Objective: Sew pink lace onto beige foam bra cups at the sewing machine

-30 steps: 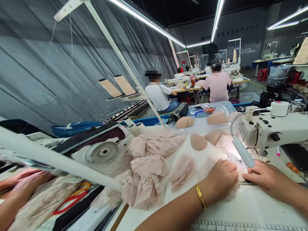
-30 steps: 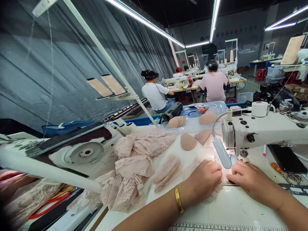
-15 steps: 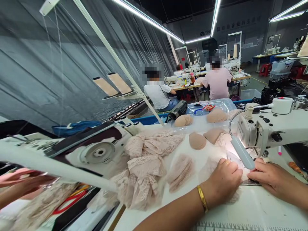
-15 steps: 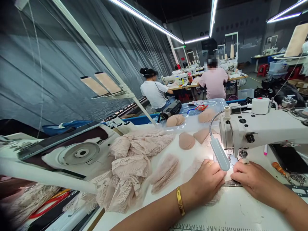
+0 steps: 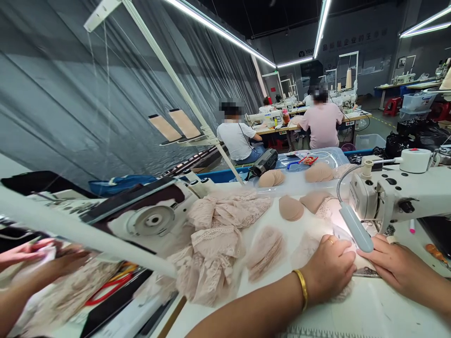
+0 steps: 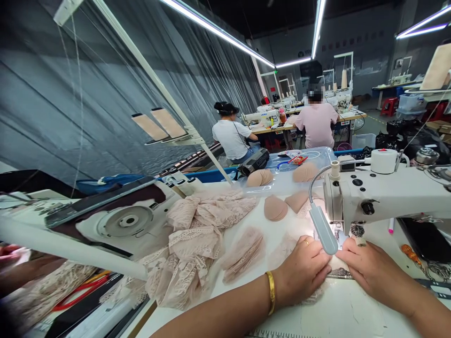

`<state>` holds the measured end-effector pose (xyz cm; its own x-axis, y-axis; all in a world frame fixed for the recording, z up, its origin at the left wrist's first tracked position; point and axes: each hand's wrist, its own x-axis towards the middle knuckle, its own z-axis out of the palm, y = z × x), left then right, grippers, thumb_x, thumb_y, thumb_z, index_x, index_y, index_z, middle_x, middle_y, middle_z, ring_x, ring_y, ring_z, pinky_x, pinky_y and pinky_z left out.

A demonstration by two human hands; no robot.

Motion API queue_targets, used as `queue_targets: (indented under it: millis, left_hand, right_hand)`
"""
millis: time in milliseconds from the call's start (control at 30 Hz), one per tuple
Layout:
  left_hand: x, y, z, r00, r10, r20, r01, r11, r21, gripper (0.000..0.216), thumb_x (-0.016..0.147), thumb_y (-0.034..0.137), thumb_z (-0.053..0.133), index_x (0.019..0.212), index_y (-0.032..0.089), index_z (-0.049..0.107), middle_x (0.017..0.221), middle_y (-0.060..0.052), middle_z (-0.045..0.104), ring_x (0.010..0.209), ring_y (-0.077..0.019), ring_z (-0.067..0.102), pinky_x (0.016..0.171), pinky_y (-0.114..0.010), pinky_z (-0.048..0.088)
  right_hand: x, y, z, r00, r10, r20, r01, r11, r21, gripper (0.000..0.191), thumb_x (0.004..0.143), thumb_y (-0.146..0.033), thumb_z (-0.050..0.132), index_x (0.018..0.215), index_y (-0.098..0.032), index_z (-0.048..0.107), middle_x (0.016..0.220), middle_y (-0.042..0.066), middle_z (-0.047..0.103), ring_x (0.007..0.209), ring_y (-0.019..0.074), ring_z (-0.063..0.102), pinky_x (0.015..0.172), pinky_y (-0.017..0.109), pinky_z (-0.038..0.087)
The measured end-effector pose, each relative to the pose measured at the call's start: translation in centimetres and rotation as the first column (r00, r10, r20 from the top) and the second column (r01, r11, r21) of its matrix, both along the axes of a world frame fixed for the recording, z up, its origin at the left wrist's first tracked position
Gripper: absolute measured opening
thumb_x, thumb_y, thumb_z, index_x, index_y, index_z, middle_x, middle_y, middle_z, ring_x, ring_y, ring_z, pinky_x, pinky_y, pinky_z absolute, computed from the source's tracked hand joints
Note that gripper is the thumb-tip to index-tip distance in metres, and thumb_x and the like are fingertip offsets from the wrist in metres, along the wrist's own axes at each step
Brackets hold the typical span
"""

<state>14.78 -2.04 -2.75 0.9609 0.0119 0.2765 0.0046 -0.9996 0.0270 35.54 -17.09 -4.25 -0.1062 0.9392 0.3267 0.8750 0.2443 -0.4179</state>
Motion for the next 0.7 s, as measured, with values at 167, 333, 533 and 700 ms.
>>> queue_targets:
  millis: [167, 333, 533, 700]
  left_hand:
    - [1.0, 1.0, -0.4, 0.999, -0.032, 0.001, 0.032, 0.999, 0.009, 0.027, 0.103, 0.034, 0.056, 0.081, 0.017, 0.060, 0.090, -0.006, 0.064, 0.083, -0.0200, 0.053, 0.080, -0.036, 0.038]
    - [2.4, 2.8, -0.2, 0.993, -0.121, -0.006, 0.122, 0.992, 0.035, 0.026, 0.103, 0.036, 0.058, 0.087, 0.017, 0.067, 0.097, -0.007, 0.070, 0.091, -0.0213, 0.060, 0.085, -0.036, 0.040]
    - [3.3, 4.4, 0.0, 0.981, -0.193, 0.006, 0.193, 0.981, 0.017, 0.028, 0.106, 0.037, 0.056, 0.093, 0.019, 0.073, 0.101, -0.006, 0.075, 0.095, -0.0210, 0.063, 0.093, -0.037, 0.043]
    - [3.4, 4.8, 0.1, 0.974, -0.225, 0.005, 0.225, 0.974, -0.026, 0.018, 0.103, 0.032, 0.062, 0.097, 0.021, 0.074, 0.112, -0.005, 0.077, 0.099, -0.0200, 0.065, 0.100, -0.038, 0.043]
  right_hand:
    - [0.1, 0.1, -0.1, 0.999, -0.006, 0.033, 0.006, 1.000, -0.015, 0.028, 0.104, -0.017, 0.047, 0.103, -0.031, 0.071, 0.094, 0.006, 0.067, 0.084, 0.0249, 0.065, 0.068, 0.035, 0.052]
    - [0.2, 0.2, -0.8, 0.993, -0.073, 0.089, 0.074, 0.997, -0.007, 0.027, 0.105, -0.016, 0.041, 0.104, -0.028, 0.065, 0.099, 0.006, 0.066, 0.077, 0.0212, 0.063, 0.063, 0.033, 0.047]
    - [0.1, 0.2, -1.6, 0.976, -0.136, 0.169, 0.139, 0.990, -0.002, 0.027, 0.108, -0.017, 0.035, 0.107, -0.029, 0.060, 0.092, 0.003, 0.059, 0.067, 0.0192, 0.056, 0.058, 0.033, 0.040]
    - [0.4, 0.2, -1.8, 0.979, -0.139, 0.148, 0.142, 0.990, -0.009, 0.027, 0.108, -0.018, 0.035, 0.106, -0.029, 0.060, 0.096, 0.004, 0.063, 0.069, 0.0202, 0.058, 0.061, 0.035, 0.042]
